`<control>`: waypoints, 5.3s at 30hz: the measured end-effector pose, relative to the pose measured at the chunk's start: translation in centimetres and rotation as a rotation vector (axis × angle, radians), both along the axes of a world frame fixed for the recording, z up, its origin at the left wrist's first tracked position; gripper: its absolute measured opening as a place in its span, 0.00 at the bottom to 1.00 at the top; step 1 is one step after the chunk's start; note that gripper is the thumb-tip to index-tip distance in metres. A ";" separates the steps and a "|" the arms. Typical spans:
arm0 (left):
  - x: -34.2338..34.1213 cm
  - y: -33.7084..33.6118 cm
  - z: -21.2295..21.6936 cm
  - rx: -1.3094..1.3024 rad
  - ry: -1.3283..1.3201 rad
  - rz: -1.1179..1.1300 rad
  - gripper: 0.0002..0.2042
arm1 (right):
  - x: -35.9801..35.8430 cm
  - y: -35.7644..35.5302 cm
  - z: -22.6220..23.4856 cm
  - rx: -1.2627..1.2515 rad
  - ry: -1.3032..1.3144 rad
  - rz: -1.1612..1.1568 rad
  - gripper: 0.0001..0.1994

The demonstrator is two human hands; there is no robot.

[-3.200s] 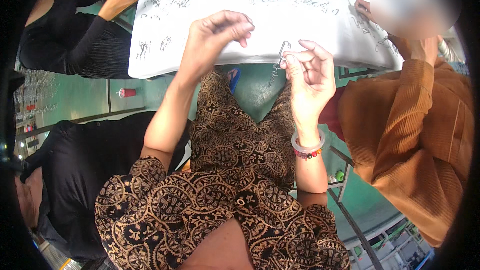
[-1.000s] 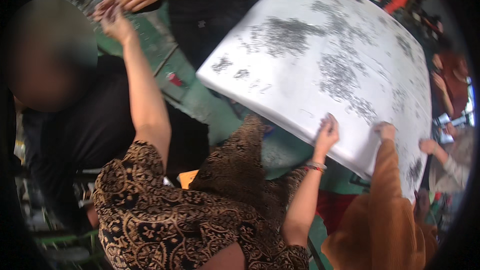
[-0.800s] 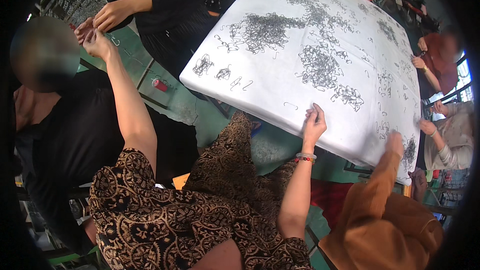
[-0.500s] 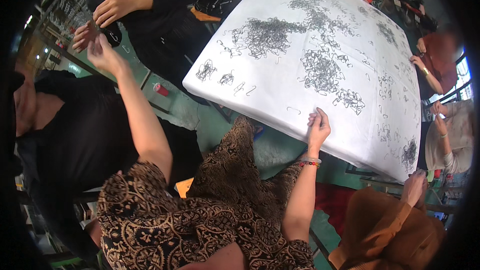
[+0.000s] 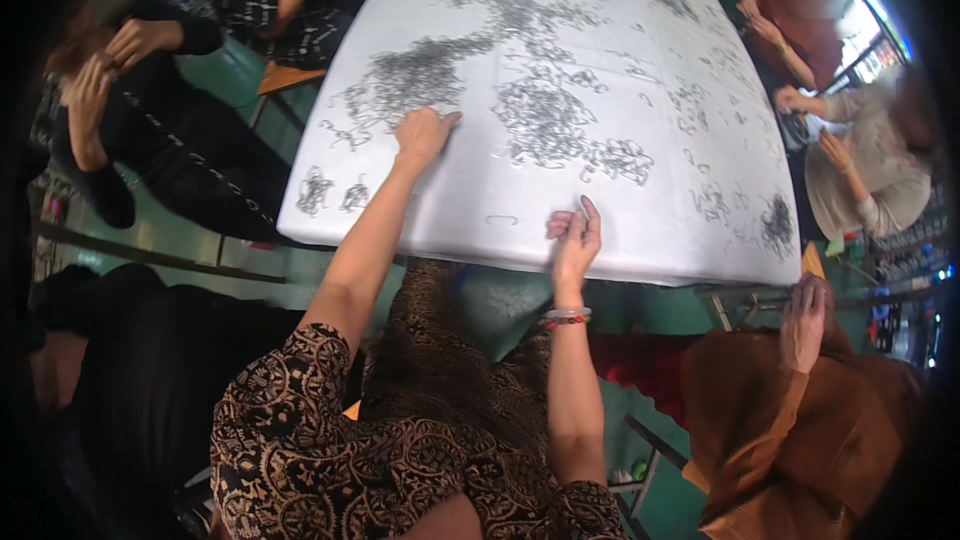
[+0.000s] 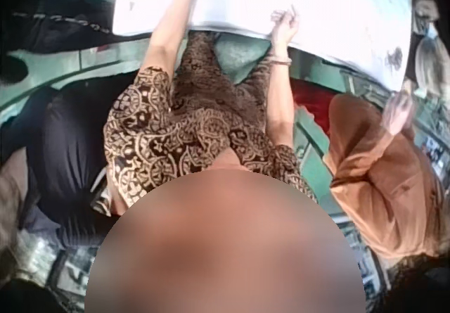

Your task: The person stands at a table with several others and repeatedly picks up small metal paperclips, linking them together by hand to form a chain. The person holds the growing chain and continues adding clips one by one.

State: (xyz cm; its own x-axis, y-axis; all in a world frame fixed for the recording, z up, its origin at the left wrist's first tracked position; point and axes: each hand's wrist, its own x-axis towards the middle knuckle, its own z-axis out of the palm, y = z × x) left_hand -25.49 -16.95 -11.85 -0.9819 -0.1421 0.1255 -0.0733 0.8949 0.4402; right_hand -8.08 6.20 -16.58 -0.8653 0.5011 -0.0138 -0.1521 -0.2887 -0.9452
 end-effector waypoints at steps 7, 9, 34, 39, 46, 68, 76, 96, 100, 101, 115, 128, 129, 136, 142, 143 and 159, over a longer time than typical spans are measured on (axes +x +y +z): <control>-1.9 0.9 -5.0 -0.208 0.157 -0.191 0.07 | -4.3 3.6 2.9 1.104 0.026 -0.048 0.08; -1.0 0.7 -5.2 -0.150 0.217 -0.201 0.06 | -6.6 4.1 3.0 1.385 0.129 0.080 0.11; 18.8 3.5 4.3 0.936 -0.025 -0.677 0.05 | 5.6 -3.3 10.1 0.587 -0.097 0.357 0.18; 19.3 4.0 5.3 0.674 0.146 -0.696 0.04 | 6.3 -3.6 12.2 0.835 -0.138 0.367 0.20; 20.9 4.9 5.4 0.511 0.277 -0.646 0.04 | 6.2 -4.6 13.4 1.111 -0.117 0.392 0.26; 20.8 3.4 4.7 0.856 -0.026 -0.532 0.06 | -10.4 8.3 2.6 1.406 -0.231 0.101 0.18; 20.4 4.5 4.8 0.938 -0.023 -0.589 0.08 | 4.1 0.0 12.3 0.602 0.141 0.120 0.26; 10.9 -3.4 3.3 0.668 0.187 -0.432 0.13 | 7.7 -5.5 12.3 0.402 0.432 -0.061 0.24; -0.1 -11.2 -0.7 0.184 0.248 -0.354 0.10 | 8.2 -4.6 12.8 0.389 0.388 -0.096 0.24; -1.8 -12.2 -1.9 0.075 0.235 -0.396 0.09 | 8.3 -4.4 12.8 0.387 0.379 -0.113 0.24; -1.1 -11.2 -3.0 0.243 0.192 -0.320 0.05 | 11.8 -3.5 12.8 0.408 0.412 -0.099 0.23; 14.6 -0.4 9.2 1.237 -0.294 -0.726 0.09 | 14.7 -5.0 12.1 0.261 0.295 -0.040 0.23; 17.4 0.6 10.1 1.302 -0.330 -0.794 0.08 | 14.8 -5.0 11.9 0.269 0.303 -0.027 0.23; 24.6 5.3 11.3 0.901 0.143 -0.935 0.06 | 14.7 -5.5 11.2 0.256 0.364 -0.072 0.22; 24.8 5.9 10.2 1.121 -0.006 -0.809 0.06 | 14.5 -5.1 10.4 0.418 0.304 -0.020 0.22; 24.9 5.8 10.1 1.119 0.008 -0.829 0.06 | 14.5 -4.7 10.3 0.468 0.292 -0.026 0.22; 24.6 4.9 9.8 0.836 0.124 -0.792 0.05 | -10.3 7.8 -1.0 1.127 -0.285 0.072 0.07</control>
